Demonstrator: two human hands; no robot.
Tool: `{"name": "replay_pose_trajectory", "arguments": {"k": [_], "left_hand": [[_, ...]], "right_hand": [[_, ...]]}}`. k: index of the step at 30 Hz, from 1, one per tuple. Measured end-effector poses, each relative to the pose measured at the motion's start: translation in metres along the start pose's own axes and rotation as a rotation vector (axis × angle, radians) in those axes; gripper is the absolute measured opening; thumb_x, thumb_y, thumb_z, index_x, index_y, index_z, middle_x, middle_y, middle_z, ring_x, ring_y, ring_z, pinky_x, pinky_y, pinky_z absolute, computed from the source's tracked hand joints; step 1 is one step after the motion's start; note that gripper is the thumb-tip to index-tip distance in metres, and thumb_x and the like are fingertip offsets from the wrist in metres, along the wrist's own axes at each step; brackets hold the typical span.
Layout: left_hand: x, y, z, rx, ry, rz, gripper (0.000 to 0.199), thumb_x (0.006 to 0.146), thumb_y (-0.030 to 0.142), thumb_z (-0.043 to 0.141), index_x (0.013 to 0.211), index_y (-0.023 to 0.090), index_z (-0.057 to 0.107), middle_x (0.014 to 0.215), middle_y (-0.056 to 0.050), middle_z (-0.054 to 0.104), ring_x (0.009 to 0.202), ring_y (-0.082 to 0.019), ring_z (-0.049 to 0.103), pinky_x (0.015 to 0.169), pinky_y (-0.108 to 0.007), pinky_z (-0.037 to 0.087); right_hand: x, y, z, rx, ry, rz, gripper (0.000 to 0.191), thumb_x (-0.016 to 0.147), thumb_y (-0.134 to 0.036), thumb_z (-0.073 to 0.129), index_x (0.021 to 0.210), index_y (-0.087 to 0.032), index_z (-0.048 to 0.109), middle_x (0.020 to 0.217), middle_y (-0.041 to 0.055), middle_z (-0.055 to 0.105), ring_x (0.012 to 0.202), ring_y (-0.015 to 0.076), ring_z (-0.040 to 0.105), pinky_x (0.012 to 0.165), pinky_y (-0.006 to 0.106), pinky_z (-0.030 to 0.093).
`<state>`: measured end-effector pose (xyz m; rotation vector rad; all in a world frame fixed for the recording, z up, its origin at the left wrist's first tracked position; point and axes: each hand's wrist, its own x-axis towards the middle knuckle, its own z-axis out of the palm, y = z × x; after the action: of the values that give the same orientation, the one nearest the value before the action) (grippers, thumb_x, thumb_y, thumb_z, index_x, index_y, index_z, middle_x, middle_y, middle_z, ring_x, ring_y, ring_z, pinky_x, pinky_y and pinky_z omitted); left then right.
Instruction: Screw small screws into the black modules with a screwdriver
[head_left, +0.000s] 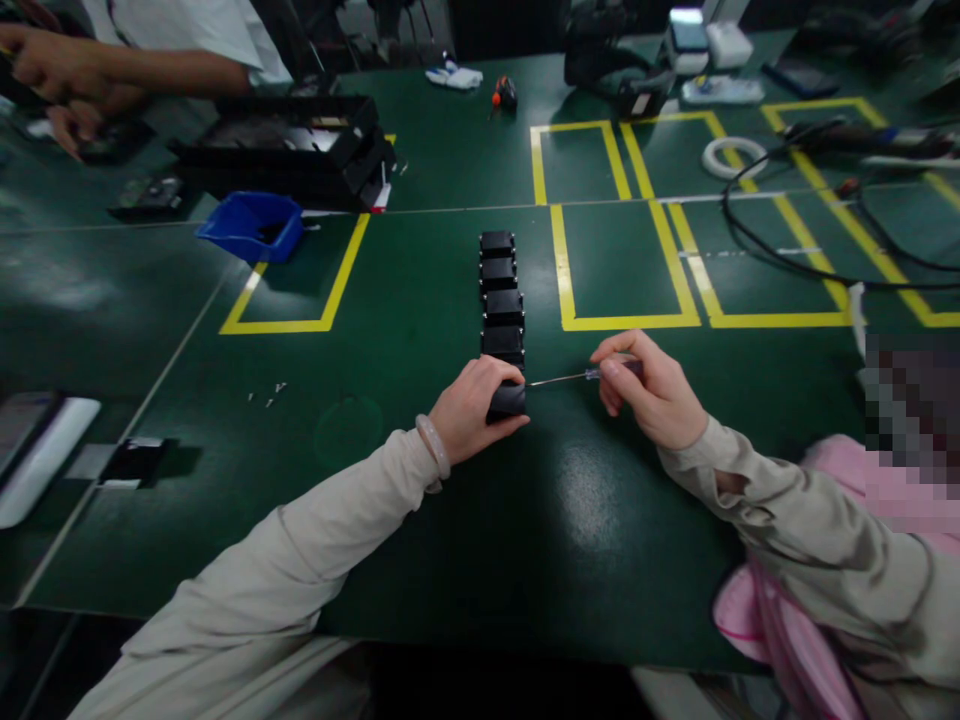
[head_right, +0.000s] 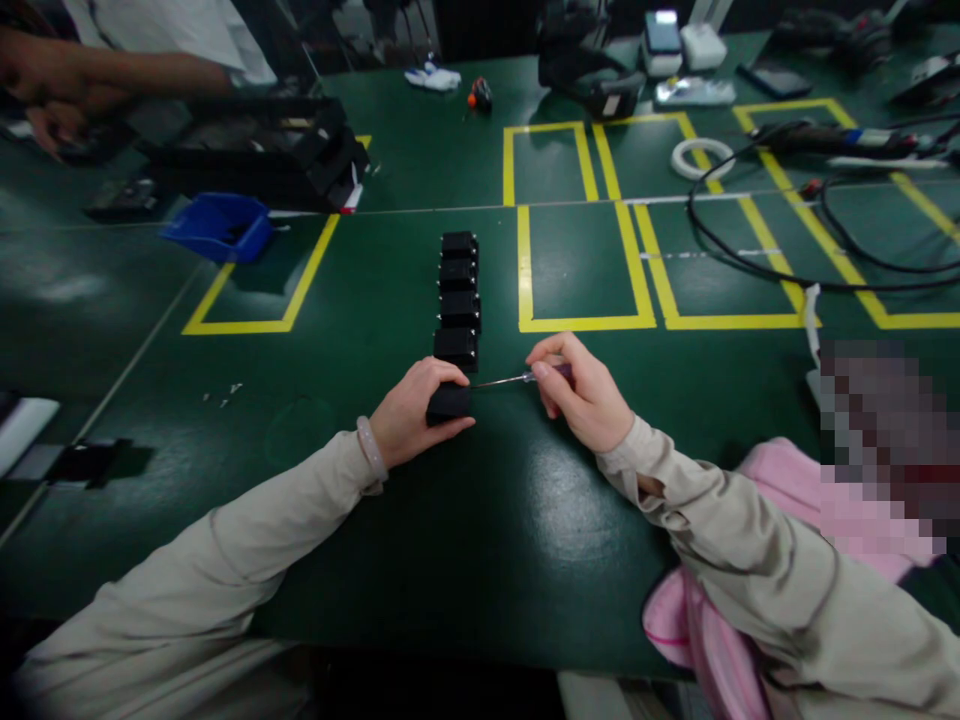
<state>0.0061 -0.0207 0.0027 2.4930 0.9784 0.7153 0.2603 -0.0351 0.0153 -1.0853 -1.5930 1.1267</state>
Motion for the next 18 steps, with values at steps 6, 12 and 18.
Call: {"name": "replay_pose_trajectory", "arguments": {"k": [6, 12, 18], "left_hand": [[0.0004, 0.0002, -0.0006, 0.001, -0.009, -0.013, 0.034, 0.084, 0.029, 0.07, 0.11, 0.018, 0.05, 0.109, -0.009, 0.06, 0.101, -0.023, 0.057, 0.09, -0.04, 0.048], [0.0003, 0.0009, -0.0008, -0.004, -0.01, -0.022, 0.035, 0.084, 0.03, 0.071, 0.11, 0.018, 0.05, 0.11, -0.008, 0.06, 0.102, -0.024, 0.057, 0.09, -0.041, 0.049], [0.0004, 0.001, -0.0005, 0.001, 0.0, -0.015, 0.037, 0.083, 0.029, 0.072, 0.111, 0.017, 0.05, 0.11, -0.009, 0.06, 0.103, -0.024, 0.057, 0.091, -0.04, 0.048]], "right_hand": [[0.0009, -0.0035, 0.0003, -0.029, 0.009, -0.009, 0.013, 0.096, -0.033, 0.053, 0.095, -0.02, 0.05, 0.053, -0.0085, 0.048, 0.041, 0.0068, 0.048, 0.041, 0.022, 0.037], [0.0015, -0.0041, 0.0004, -0.045, 0.002, 0.005, 0.017, 0.096, -0.036, 0.053, 0.092, -0.02, 0.051, 0.052, -0.0086, 0.047, 0.041, 0.007, 0.047, 0.041, 0.023, 0.037], [0.0, -0.0048, 0.0006, -0.058, -0.005, -0.022, 0.014, 0.096, -0.035, 0.053, 0.099, -0.021, 0.05, 0.055, -0.008, 0.049, 0.043, 0.0071, 0.048, 0.043, 0.023, 0.038]]}}
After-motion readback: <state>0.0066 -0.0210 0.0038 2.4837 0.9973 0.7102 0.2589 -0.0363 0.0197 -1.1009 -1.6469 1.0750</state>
